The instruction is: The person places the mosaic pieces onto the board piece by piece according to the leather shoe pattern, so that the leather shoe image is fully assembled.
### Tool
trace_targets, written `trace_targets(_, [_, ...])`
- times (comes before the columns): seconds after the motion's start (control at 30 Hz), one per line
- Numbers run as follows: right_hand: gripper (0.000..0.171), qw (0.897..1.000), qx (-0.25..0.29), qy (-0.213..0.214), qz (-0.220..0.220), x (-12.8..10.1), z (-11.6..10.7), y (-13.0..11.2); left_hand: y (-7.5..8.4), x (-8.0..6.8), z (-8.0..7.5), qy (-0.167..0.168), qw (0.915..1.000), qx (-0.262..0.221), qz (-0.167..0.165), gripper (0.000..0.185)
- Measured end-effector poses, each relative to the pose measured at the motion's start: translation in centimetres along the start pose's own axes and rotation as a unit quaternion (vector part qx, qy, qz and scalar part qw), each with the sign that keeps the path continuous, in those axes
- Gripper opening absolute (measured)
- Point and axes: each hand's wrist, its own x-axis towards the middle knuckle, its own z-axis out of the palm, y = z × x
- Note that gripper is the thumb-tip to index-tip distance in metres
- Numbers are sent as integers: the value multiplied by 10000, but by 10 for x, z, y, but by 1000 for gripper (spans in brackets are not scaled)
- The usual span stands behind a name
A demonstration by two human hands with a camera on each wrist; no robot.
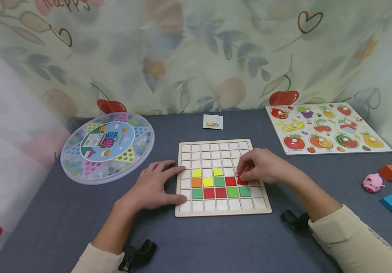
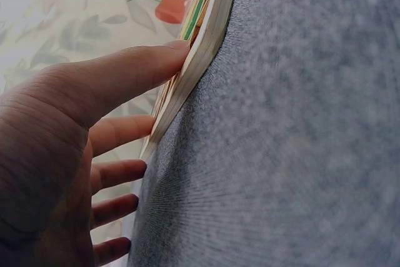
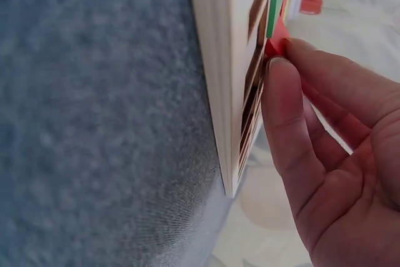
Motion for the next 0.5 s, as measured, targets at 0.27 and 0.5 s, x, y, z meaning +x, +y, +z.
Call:
trace_targets(0.27, [5, 9996, -242, 39, 103, 0, 4, -4, -1, 0, -1, 3, 10000, -22, -22, 85])
trace_targets(0.5, [6, 9988, -410, 236, 82, -7, 7, -5, 0, 2, -1, -39, 10000, -11, -73, 86])
